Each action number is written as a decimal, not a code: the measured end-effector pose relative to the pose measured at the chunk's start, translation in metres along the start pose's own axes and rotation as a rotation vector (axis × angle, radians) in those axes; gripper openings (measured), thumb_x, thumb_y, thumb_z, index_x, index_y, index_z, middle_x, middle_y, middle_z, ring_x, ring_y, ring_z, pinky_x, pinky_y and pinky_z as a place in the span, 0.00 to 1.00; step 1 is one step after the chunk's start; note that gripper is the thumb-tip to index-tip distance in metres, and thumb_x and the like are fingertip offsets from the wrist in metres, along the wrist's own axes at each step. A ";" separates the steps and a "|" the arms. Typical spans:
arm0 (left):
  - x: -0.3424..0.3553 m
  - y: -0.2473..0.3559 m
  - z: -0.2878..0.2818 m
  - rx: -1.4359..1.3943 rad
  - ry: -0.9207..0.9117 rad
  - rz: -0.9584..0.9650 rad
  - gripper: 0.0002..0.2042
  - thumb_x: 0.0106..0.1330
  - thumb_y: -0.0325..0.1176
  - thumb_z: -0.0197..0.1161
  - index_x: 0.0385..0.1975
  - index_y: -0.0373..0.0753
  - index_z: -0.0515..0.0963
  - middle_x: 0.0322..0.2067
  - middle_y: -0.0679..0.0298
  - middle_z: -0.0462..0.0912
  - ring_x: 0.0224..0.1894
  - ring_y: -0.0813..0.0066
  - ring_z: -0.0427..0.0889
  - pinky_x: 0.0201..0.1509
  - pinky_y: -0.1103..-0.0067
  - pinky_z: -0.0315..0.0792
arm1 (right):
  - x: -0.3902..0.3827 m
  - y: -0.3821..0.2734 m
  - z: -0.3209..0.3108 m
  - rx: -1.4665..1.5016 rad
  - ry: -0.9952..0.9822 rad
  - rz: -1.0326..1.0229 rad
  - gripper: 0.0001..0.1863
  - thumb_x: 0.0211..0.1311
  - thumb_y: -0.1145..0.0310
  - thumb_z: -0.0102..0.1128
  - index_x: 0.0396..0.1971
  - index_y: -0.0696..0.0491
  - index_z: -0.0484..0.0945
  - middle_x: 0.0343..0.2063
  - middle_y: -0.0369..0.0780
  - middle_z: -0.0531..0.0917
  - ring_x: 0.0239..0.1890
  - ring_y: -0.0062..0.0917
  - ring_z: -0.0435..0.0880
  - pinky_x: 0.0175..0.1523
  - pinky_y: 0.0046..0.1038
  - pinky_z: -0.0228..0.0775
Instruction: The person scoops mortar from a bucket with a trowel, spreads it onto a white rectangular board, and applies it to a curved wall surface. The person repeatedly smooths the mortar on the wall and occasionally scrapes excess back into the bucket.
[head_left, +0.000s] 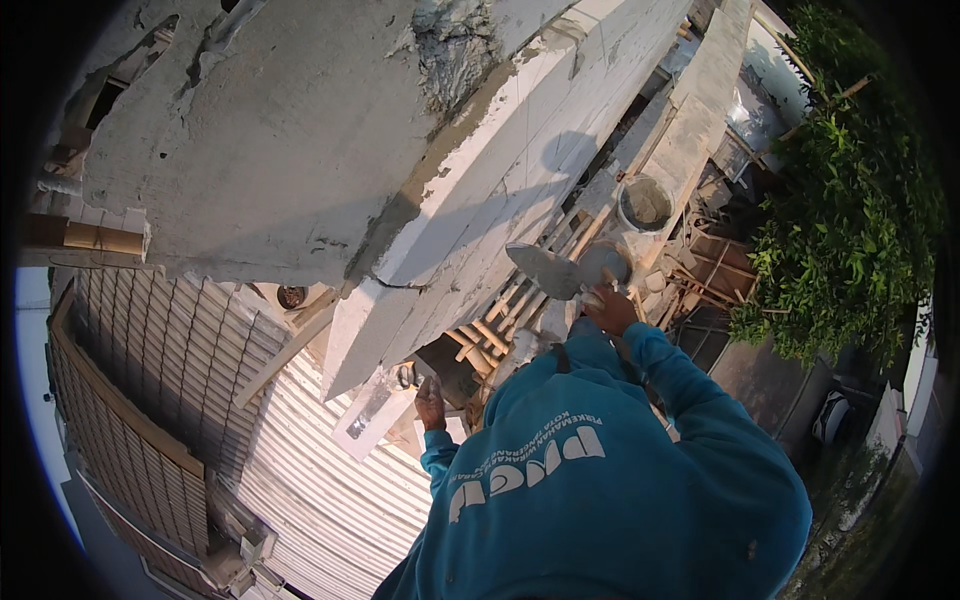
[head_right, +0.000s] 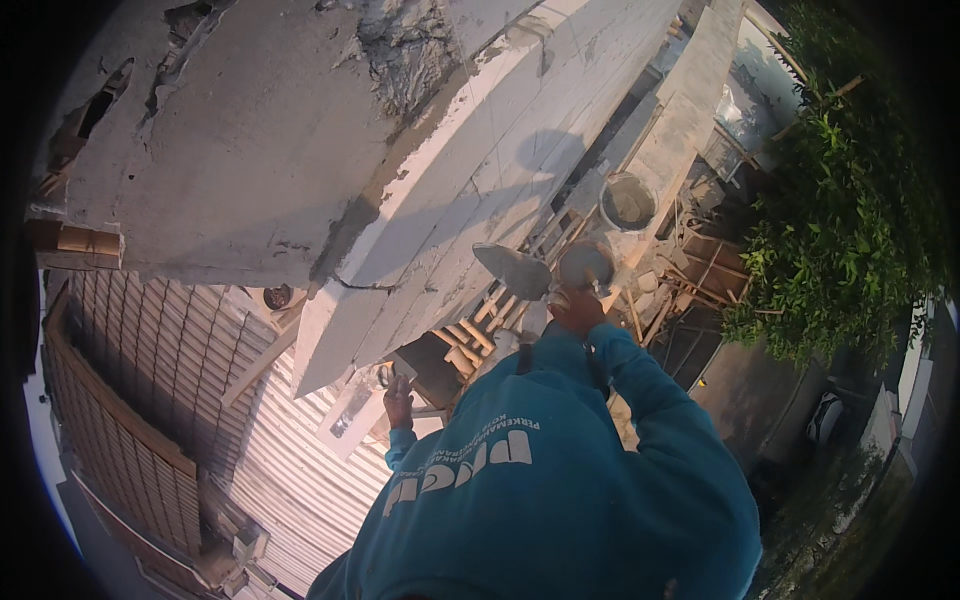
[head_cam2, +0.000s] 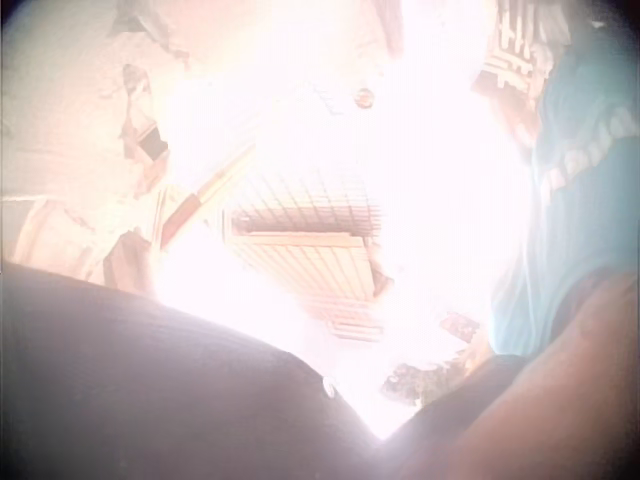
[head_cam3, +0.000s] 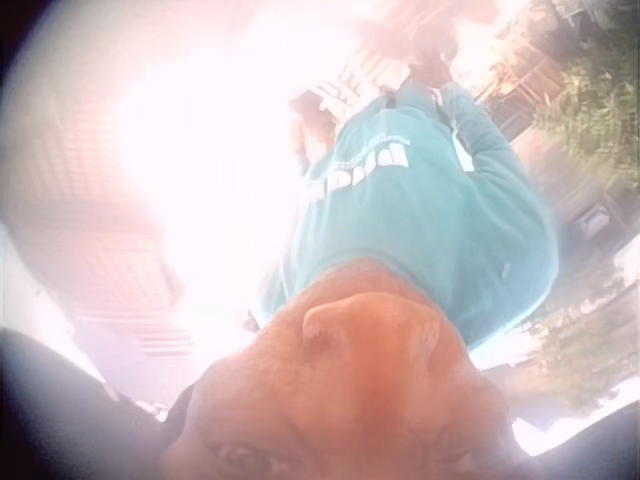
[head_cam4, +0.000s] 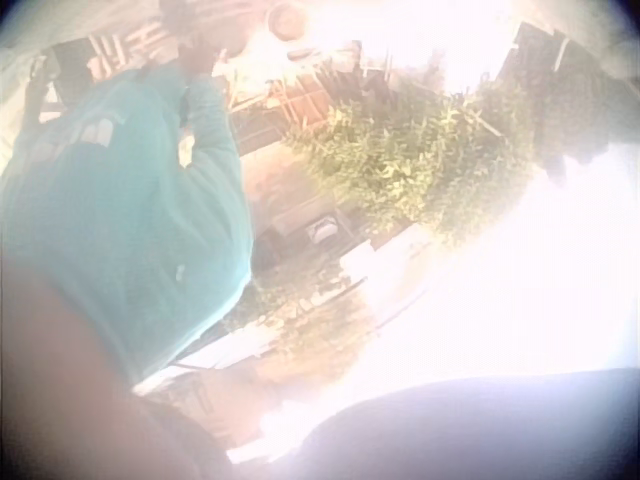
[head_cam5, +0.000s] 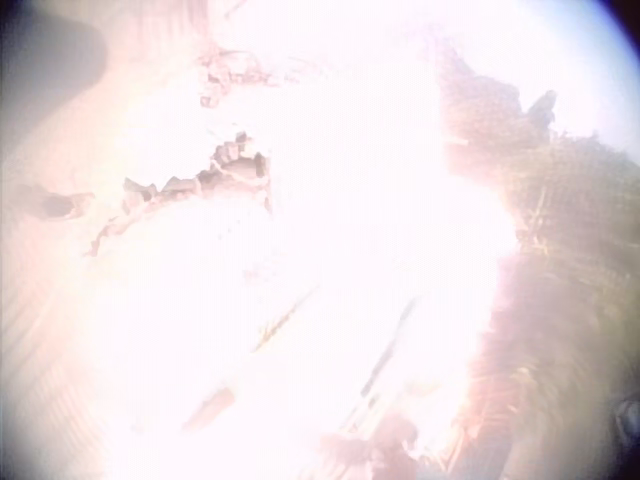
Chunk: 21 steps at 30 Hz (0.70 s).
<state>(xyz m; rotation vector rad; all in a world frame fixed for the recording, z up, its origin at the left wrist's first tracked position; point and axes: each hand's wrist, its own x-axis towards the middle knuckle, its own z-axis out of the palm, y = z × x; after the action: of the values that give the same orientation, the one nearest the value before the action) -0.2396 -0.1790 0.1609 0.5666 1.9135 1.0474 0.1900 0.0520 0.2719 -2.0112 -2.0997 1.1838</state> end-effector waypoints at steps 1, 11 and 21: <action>0.015 -0.014 -0.007 -0.046 0.056 0.039 0.25 0.68 0.41 0.61 0.60 0.34 0.70 0.48 0.59 0.80 0.47 0.70 0.80 0.45 0.73 0.73 | -0.010 0.014 0.005 0.042 -0.023 0.098 0.30 0.61 0.48 0.56 0.57 0.52 0.70 0.45 0.51 0.81 0.46 0.48 0.81 0.53 0.45 0.72; 0.078 0.044 0.035 -0.015 -0.159 0.161 0.24 0.67 0.43 0.62 0.57 0.33 0.73 0.40 0.57 0.83 0.32 0.76 0.79 0.29 0.82 0.70 | -0.151 0.236 0.080 0.362 0.170 1.135 0.48 0.43 0.42 0.68 0.57 0.65 0.69 0.55 0.56 0.75 0.58 0.46 0.75 0.61 0.38 0.69; 0.070 0.064 0.066 0.141 -0.396 0.026 0.25 0.69 0.42 0.58 0.61 0.34 0.69 0.54 0.56 0.77 0.51 0.70 0.78 0.49 0.80 0.71 | -0.124 0.211 0.112 0.370 0.211 0.875 0.28 0.45 0.52 0.65 0.38 0.61 0.83 0.37 0.53 0.84 0.41 0.44 0.85 0.47 0.41 0.76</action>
<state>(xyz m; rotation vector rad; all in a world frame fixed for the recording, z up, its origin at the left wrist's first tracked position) -0.2208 -0.0653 0.1632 0.8156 1.6375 0.7524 0.3387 -0.1330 0.1445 -2.7397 -0.7884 1.1994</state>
